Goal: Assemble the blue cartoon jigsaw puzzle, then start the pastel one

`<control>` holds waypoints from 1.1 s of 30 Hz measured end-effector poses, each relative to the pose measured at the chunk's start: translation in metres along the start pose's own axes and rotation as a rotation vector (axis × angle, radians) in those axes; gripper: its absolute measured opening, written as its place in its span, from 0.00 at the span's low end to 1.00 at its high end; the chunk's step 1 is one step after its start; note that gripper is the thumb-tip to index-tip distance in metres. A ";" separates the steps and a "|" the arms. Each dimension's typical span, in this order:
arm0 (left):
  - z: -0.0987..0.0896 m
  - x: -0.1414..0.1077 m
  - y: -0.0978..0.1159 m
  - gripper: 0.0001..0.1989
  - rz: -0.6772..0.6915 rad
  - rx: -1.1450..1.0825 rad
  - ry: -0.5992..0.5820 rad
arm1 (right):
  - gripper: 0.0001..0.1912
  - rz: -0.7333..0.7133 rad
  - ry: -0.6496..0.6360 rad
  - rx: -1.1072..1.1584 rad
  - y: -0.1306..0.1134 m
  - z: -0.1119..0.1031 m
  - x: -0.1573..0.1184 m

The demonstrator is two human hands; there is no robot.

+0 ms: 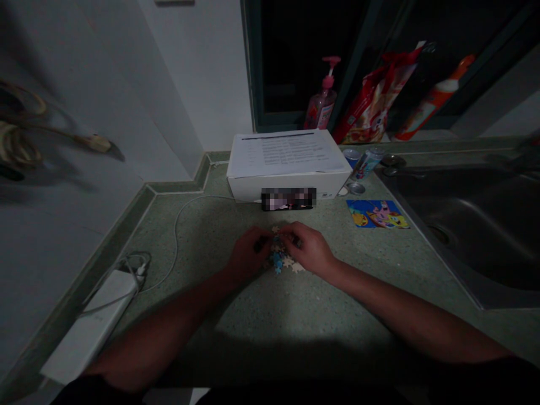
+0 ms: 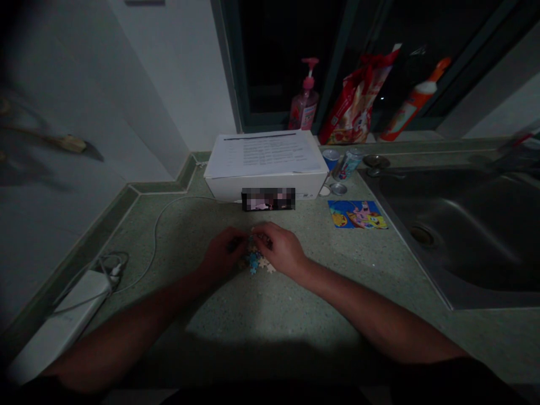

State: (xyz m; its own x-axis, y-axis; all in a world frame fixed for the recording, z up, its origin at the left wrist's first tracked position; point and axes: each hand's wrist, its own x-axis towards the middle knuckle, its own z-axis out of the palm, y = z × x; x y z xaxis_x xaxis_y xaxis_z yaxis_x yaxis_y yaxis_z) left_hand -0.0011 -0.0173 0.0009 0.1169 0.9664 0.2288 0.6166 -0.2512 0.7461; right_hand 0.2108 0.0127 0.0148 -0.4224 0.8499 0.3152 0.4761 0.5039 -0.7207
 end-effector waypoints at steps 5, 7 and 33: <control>-0.001 0.001 0.001 0.10 0.006 -0.014 0.006 | 0.09 -0.003 -0.025 0.019 -0.001 0.000 -0.001; -0.002 0.001 0.002 0.10 0.008 -0.016 0.009 | 0.09 -0.008 -0.037 0.024 -0.002 0.000 -0.001; -0.004 0.001 0.003 0.09 0.041 -0.039 0.013 | 0.06 -0.033 -0.093 0.212 -0.006 -0.001 0.004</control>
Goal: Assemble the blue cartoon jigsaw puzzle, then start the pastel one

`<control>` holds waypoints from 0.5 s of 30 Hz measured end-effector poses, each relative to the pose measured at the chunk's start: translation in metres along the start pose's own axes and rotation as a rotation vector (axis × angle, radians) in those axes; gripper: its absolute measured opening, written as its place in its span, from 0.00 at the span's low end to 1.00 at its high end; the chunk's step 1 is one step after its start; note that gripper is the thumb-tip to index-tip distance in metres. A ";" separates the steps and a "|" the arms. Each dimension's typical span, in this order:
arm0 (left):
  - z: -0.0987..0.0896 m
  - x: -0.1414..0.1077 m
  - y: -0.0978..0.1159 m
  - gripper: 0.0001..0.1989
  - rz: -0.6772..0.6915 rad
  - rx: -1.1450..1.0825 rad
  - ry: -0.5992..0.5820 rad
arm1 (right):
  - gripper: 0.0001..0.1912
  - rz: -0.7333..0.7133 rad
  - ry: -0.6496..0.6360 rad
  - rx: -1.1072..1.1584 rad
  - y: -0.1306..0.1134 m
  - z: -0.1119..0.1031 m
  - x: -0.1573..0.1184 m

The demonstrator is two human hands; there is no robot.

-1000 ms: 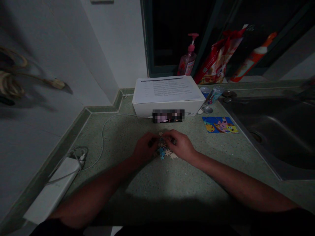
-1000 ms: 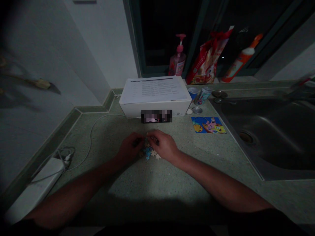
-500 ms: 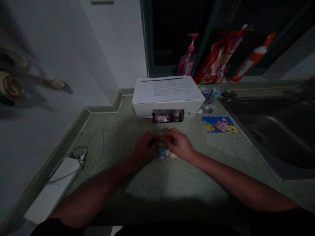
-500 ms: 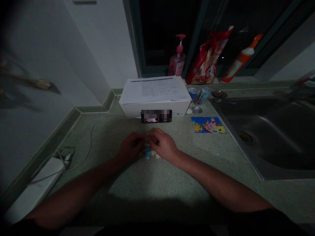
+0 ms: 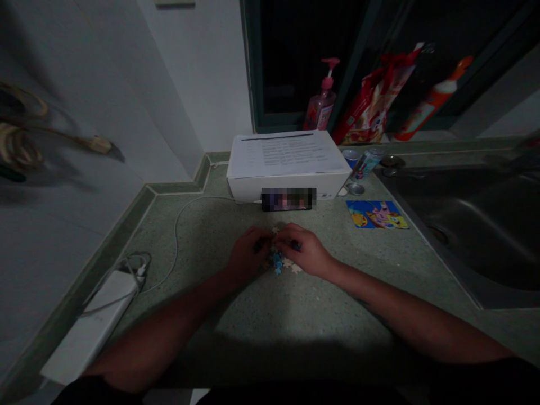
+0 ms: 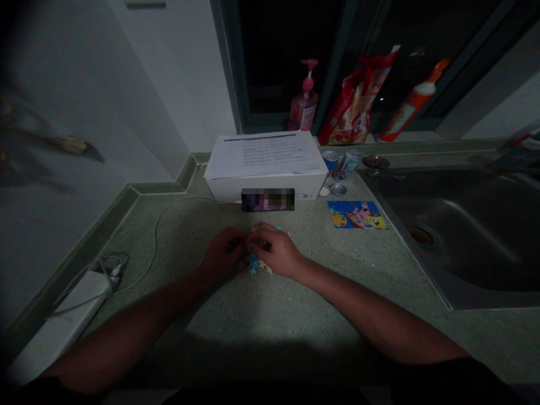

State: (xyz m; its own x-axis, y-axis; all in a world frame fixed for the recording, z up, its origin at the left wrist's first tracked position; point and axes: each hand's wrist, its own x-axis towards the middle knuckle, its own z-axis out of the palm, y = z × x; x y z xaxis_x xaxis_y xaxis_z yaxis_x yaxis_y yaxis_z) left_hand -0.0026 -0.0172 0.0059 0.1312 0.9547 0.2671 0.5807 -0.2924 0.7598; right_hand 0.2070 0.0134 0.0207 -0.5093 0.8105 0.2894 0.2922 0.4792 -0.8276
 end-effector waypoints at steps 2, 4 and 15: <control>0.000 0.000 -0.001 0.09 -0.002 0.003 -0.004 | 0.06 0.043 0.052 0.021 0.002 0.000 0.000; 0.001 0.000 -0.002 0.09 -0.006 0.012 0.003 | 0.07 0.079 0.112 0.011 0.004 0.000 0.000; 0.006 -0.003 -0.008 0.14 -0.066 -0.041 0.017 | 0.14 -0.035 0.020 -0.227 0.006 0.005 -0.004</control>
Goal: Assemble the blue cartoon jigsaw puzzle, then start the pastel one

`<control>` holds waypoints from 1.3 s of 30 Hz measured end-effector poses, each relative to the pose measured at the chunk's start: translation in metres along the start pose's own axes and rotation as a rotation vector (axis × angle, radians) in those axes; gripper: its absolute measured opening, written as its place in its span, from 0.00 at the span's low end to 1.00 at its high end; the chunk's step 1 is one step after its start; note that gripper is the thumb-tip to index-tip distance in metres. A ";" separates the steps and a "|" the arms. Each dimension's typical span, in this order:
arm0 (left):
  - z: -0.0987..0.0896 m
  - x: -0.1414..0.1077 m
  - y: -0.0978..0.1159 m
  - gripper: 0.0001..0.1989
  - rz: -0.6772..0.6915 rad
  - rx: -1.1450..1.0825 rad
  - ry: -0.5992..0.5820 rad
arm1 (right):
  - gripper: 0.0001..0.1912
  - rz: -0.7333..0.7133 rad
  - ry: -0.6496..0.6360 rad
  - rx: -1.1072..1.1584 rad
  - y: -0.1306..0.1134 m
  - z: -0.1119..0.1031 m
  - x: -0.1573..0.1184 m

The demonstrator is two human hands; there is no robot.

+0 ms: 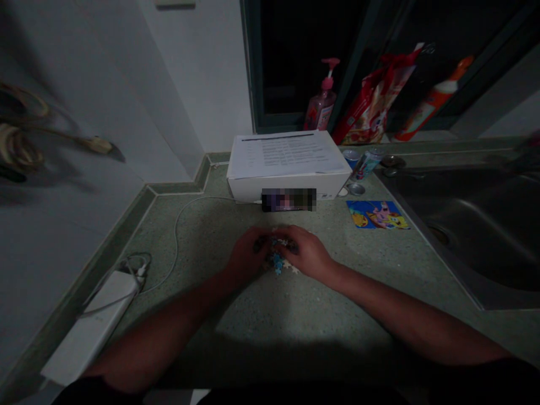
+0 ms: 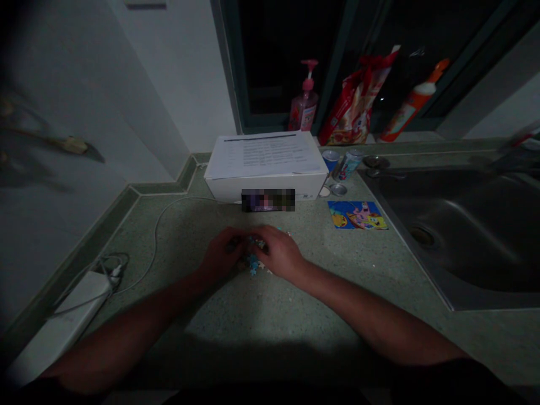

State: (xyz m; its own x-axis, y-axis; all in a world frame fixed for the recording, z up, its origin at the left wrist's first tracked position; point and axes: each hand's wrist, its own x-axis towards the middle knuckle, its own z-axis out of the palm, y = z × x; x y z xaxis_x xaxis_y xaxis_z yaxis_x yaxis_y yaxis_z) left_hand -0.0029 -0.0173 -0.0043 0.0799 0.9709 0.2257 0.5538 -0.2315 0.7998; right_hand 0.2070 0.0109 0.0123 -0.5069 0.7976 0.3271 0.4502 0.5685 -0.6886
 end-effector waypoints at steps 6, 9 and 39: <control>-0.001 -0.003 0.000 0.14 0.026 -0.051 -0.005 | 0.15 0.014 -0.037 -0.031 0.005 0.004 -0.001; -0.002 -0.005 0.002 0.11 0.024 -0.057 -0.017 | 0.08 0.044 -0.035 -0.024 0.006 0.006 0.000; -0.032 -0.013 0.026 0.23 0.204 0.488 -0.427 | 0.18 -0.128 -0.187 -0.262 0.005 0.001 -0.016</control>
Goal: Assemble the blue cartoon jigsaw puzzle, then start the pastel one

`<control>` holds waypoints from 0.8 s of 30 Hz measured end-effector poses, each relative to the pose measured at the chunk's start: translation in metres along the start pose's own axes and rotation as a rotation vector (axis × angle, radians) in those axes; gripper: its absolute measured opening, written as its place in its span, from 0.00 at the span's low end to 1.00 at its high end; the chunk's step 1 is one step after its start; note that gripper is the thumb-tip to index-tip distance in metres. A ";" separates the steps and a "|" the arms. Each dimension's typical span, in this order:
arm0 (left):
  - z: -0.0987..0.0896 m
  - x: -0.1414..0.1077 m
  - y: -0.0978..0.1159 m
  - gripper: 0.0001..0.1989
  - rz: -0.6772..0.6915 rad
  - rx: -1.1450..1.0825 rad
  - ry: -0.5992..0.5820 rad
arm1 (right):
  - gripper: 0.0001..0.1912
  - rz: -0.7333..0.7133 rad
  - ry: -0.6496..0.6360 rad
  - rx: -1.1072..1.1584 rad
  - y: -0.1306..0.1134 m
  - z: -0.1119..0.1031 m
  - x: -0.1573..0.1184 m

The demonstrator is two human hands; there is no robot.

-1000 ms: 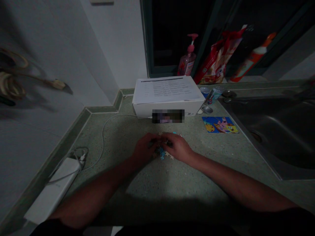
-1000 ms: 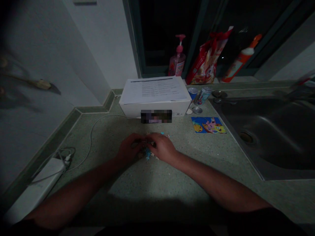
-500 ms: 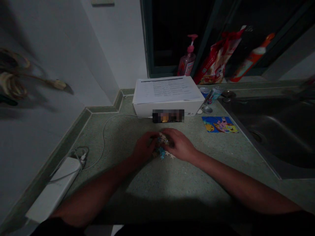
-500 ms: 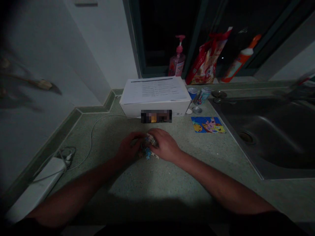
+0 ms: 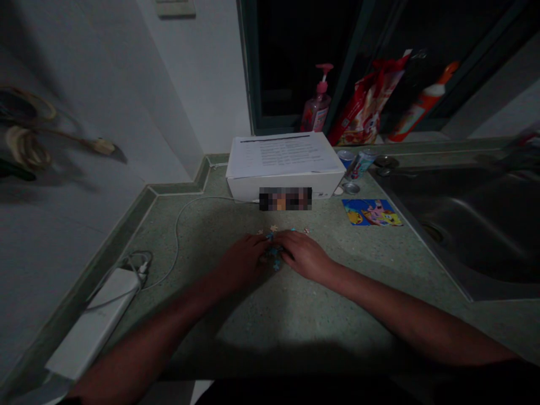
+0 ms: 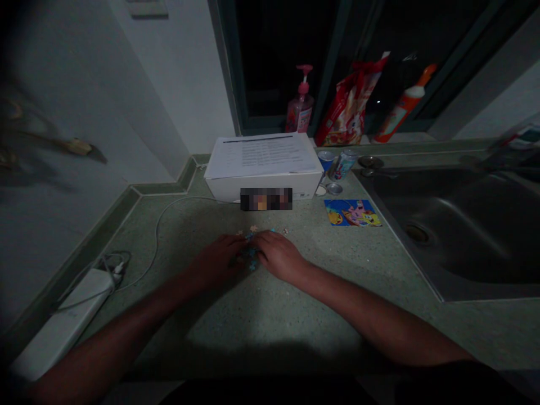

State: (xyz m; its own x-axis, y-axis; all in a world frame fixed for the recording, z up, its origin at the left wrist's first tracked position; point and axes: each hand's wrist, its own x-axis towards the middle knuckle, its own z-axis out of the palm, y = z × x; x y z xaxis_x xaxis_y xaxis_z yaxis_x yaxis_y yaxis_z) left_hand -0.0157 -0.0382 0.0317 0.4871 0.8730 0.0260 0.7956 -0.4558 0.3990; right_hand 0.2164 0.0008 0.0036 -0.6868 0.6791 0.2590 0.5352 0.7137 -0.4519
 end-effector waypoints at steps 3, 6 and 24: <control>0.008 0.005 -0.001 0.18 -0.022 0.025 0.005 | 0.17 0.003 0.017 -0.012 0.001 0.003 0.001; 0.011 0.010 0.001 0.13 -0.066 0.026 0.029 | 0.19 0.029 0.055 0.017 0.002 0.004 0.001; 0.007 0.017 0.004 0.12 -0.146 -0.272 0.179 | 0.36 0.179 0.106 -0.183 0.003 -0.028 -0.033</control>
State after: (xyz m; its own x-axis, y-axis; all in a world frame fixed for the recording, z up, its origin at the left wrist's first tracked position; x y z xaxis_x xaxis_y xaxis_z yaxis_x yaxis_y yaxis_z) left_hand -0.0022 -0.0264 0.0276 0.2858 0.9529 0.1013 0.7151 -0.2824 0.6394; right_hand 0.2540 -0.0146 0.0173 -0.5230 0.8047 0.2811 0.7300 0.5931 -0.3395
